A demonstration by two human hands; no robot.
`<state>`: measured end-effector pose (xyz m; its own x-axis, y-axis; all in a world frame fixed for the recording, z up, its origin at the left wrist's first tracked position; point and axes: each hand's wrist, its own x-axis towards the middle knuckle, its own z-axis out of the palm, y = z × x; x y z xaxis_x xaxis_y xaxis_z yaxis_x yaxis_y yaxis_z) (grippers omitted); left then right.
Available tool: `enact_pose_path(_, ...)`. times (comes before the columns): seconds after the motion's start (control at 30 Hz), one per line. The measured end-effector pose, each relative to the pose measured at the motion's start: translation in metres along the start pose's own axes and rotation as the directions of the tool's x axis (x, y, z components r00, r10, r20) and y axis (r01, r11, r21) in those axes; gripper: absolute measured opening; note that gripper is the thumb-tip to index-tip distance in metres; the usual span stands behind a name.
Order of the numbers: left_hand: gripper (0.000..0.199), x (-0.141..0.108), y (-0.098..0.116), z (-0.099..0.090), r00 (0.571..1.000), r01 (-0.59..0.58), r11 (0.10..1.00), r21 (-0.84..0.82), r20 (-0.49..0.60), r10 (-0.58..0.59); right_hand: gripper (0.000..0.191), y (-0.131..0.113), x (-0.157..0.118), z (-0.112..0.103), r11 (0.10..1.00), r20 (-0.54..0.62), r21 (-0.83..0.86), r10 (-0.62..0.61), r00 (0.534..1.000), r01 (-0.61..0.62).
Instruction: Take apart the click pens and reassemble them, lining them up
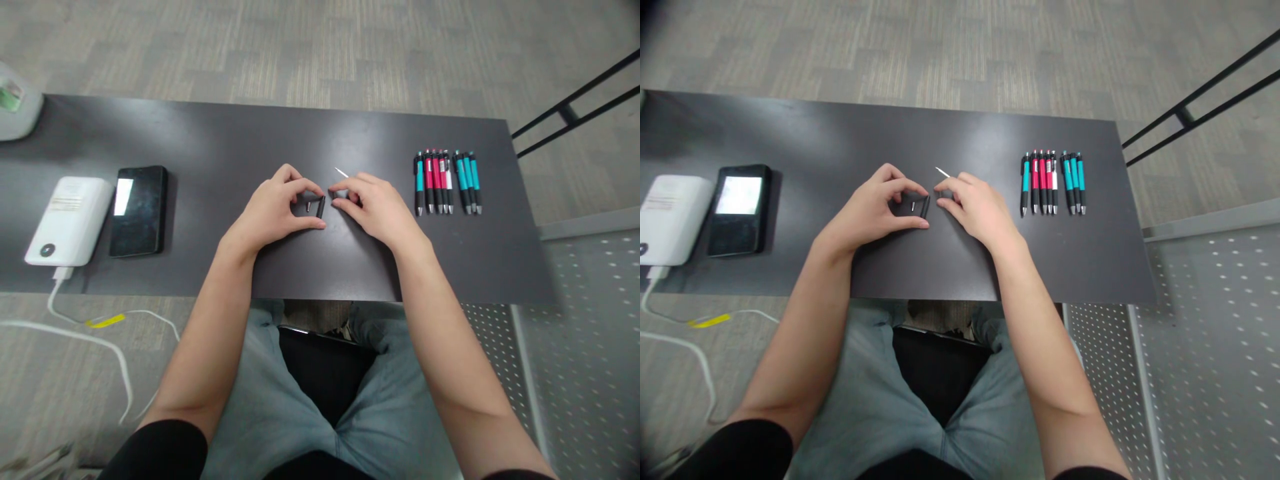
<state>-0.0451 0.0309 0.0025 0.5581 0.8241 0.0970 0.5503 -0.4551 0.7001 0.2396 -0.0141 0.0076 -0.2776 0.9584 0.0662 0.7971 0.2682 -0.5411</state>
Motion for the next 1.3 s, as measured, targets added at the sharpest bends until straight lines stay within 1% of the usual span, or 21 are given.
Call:
enact_pose_path(0.13,0.059,0.001,0.005,0.000,1.000,0.023,0.999,0.037,-0.002,-0.023,0.032,-0.002,-0.003,-0.003,1.000,0.008,0.000,-0.011,1.000,0.011)
enact_pose_path(0.27,0.071,0.002,0.006,0.001,1.000,0.023,0.997,0.070,0.000,-0.023,0.032,-0.005,-0.005,-0.005,1.000,0.021,-0.007,-0.003,1.000,0.003)
enact_pose_path(0.3,0.071,0.002,0.006,0.001,1.000,0.016,0.997,0.073,0.002,-0.016,0.032,-0.005,-0.006,-0.005,1.000,0.023,-0.009,-0.004,1.000,0.005)
enact_pose_path(0.4,0.058,0.001,0.004,0.001,1.000,-0.002,0.998,0.066,-0.002,0.002,0.034,-0.006,-0.008,-0.006,1.000,0.028,-0.006,-0.017,0.999,0.017)
enact_pose_path(0.47,0.054,0.001,0.002,0.001,1.000,0.003,0.999,0.040,-0.008,-0.003,0.034,-0.007,-0.009,-0.007,1.000,0.031,-0.004,-0.019,0.999,0.019)
enact_pose_path(0.57,0.053,0.000,0.002,0.001,1.000,0.008,1.000,0.007,-0.019,-0.008,0.034,-0.007,-0.010,-0.008,1.000,0.041,-0.011,-0.012,0.999,0.013)
enact_pose_path(0.7,0.049,0.000,0.005,0.001,0.999,0.015,1.000,0.007,-0.034,-0.015,0.034,-0.007,-0.010,-0.008,1.000,0.045,-0.024,-0.009,0.999,0.010)
enact_pose_path(0.93,0.053,0.002,0.004,0.000,1.000,0.015,1.000,0.007,-0.024,-0.015,0.038,-0.007,-0.009,-0.010,1.000,0.067,-0.011,-0.018,0.998,0.018)
enact_pose_path(1.03,0.060,0.002,0.001,-0.001,1.000,0.006,1.000,0.002,-0.013,-0.006,0.047,-0.008,-0.011,-0.012,1.000,0.073,0.000,-0.025,0.997,0.025)
enact_pose_path(1.13,0.080,0.001,0.000,-0.002,1.000,-0.010,1.000,-0.005,-0.028,0.010,0.067,-0.007,-0.015,-0.012,0.999,0.055,0.023,-0.025,0.998,0.024)
enact_pose_path(1.17,0.082,0.000,0.000,-0.001,0.999,-0.019,1.000,-0.008,-0.045,0.019,0.075,-0.007,-0.016,-0.011,0.999,0.044,0.032,-0.014,0.999,0.013)
enact_pose_path(1.2,0.079,0.000,0.002,0.000,0.997,-0.032,0.999,-0.011,-0.068,0.031,0.083,-0.007,-0.017,-0.010,0.999,0.032,0.043,0.000,0.999,-0.002)
enact_pose_path(1.3,0.057,0.001,0.010,0.005,0.986,-0.092,0.995,-0.044,-0.146,0.084,0.099,-0.008,-0.019,-0.008,0.994,0.000,0.109,0.009,1.000,-0.009)
